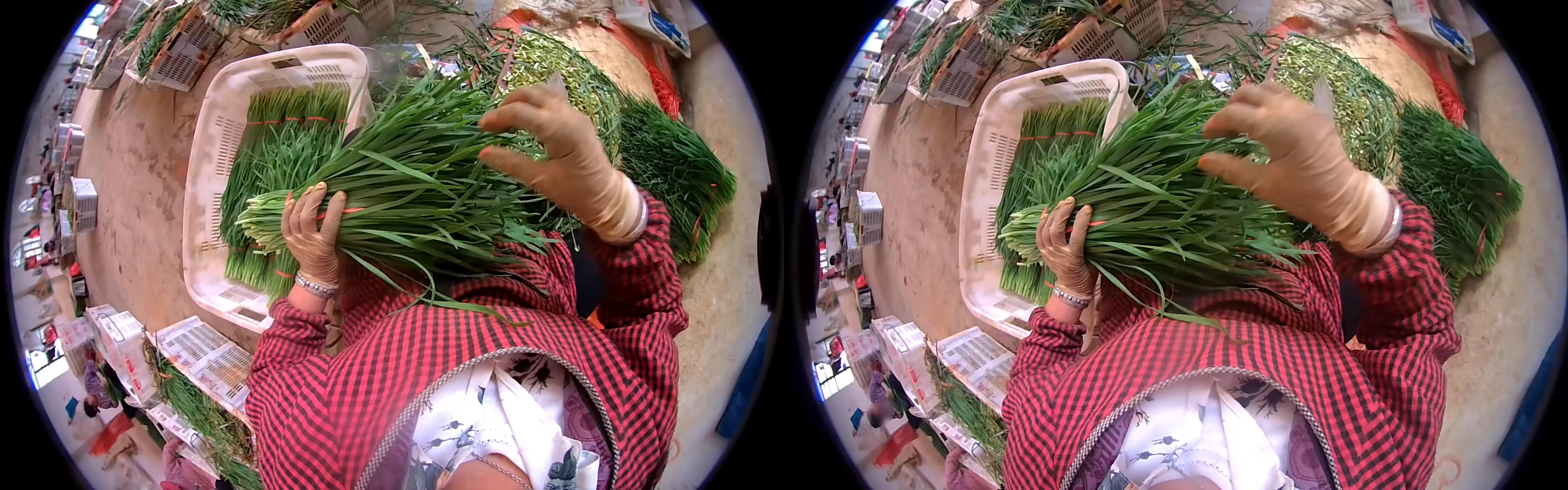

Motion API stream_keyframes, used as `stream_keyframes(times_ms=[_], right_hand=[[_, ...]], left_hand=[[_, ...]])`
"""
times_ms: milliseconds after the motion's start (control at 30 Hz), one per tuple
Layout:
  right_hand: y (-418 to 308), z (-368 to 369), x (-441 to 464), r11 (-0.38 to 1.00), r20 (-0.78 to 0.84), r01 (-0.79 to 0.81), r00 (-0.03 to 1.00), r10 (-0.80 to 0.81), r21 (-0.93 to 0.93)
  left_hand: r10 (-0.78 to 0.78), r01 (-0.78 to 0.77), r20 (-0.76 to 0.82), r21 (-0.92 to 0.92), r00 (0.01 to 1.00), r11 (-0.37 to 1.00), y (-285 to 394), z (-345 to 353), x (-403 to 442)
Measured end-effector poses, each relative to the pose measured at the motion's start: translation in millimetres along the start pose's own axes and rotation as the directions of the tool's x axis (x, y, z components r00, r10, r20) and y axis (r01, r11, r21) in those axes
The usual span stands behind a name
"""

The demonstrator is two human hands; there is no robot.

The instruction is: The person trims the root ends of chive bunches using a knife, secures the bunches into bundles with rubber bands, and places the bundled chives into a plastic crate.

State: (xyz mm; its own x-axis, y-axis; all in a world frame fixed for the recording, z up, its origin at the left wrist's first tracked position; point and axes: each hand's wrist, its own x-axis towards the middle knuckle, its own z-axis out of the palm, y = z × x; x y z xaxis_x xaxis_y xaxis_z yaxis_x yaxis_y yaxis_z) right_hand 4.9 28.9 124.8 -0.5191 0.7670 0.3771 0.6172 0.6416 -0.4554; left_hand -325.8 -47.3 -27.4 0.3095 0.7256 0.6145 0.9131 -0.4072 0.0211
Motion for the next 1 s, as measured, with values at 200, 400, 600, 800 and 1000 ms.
stream_keyframes(times_ms=[200, 400, 600, 800, 1000], right_hand=[[-3, 27, -2, 0.998, 0.127, 0.067, 0.990, -0.065, -0.011], [38, 0, 4, 0.994, -0.196, -0.074, 0.977, 0.089, 0.078], [45, 8, 26, 0.987, -0.074, -0.159, 0.985, 0.159, 0.007], [39, 35, 38, 0.900, 0.235, -0.281, 0.949, 0.209, 0.335], [24, 33, 23, 0.999, 0.110, 0.032, 0.993, -0.035, 0.034]], left_hand=[[-0.009, 0.009, 0.032, 0.000, 0.999, 1.000, 2, -9, -2], [-0.010, 0.010, 0.011, 0.003, 1.000, 1.000, 7, -13, 1], [0.020, -0.020, 0.006, 0.000, 1.000, 1.000, 12, -17, 8], [0.014, -0.014, 0.014, -0.009, 1.000, 1.000, 16, -23, 13], [0.014, -0.014, 0.006, -0.025, 1.000, 1.000, 14, -20, 10]])
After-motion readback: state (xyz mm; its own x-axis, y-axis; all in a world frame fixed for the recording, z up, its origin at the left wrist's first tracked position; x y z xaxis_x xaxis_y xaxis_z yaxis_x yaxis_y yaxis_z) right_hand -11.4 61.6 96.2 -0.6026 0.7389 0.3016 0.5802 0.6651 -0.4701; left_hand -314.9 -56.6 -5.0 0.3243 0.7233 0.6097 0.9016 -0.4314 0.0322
